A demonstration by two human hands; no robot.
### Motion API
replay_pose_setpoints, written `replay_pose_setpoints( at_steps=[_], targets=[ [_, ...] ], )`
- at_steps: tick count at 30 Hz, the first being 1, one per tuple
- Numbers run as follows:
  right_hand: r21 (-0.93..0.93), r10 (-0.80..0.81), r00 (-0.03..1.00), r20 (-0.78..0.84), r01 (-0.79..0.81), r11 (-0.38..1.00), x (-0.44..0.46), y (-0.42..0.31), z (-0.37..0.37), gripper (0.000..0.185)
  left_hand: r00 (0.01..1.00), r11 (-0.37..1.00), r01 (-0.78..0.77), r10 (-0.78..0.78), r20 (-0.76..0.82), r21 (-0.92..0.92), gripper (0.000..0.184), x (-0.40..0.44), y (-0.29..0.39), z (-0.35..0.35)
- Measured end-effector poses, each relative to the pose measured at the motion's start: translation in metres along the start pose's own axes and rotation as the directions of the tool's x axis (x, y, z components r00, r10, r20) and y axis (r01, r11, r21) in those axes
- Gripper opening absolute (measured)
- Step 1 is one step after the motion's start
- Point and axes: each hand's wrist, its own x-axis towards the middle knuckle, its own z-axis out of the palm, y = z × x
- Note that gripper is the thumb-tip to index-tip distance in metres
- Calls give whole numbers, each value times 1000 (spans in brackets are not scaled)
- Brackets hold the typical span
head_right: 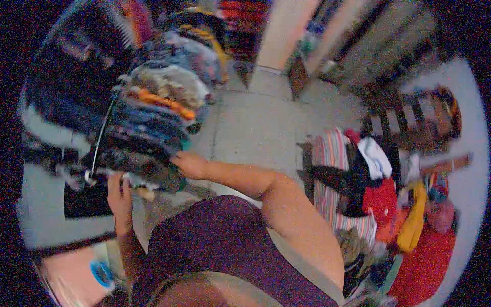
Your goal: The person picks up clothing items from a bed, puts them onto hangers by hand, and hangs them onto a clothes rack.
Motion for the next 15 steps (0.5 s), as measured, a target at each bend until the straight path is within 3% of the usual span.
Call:
replay_pose_setpoints(
  at_steps=[1,3,6,8,10,13,15],
  targets=[
    [-28,117,991,61,-116,993,-32,18,0,38,999,998,32,-31,21,-63,20,-2,1,12],
    [-33,381,917,121,-380,925,-108,50,12,35,991,983,-46,67,112,-178,19,9,35,28],
    [-11,710,668,223,-726,687,-223,60,18,35,950,940,-189,248,189,-282,17,18,81,66],
    [76,744,654,137,-756,650,-314,66,52,36,898,894,-279,372,233,-352,17,17,134,86],
    [82,871,439,222,-898,432,-379,45,57,35,841,828,-318,471,265,-461,17,12,182,115],
    [89,828,513,227,-858,506,-490,45,120,37,703,738,-409,630,330,-537,19,-5,258,142],
    [209,935,314,165,-938,277,-531,11,111,37,599,706,-433,690,406,-561,20,-29,301,166]
  ],
)
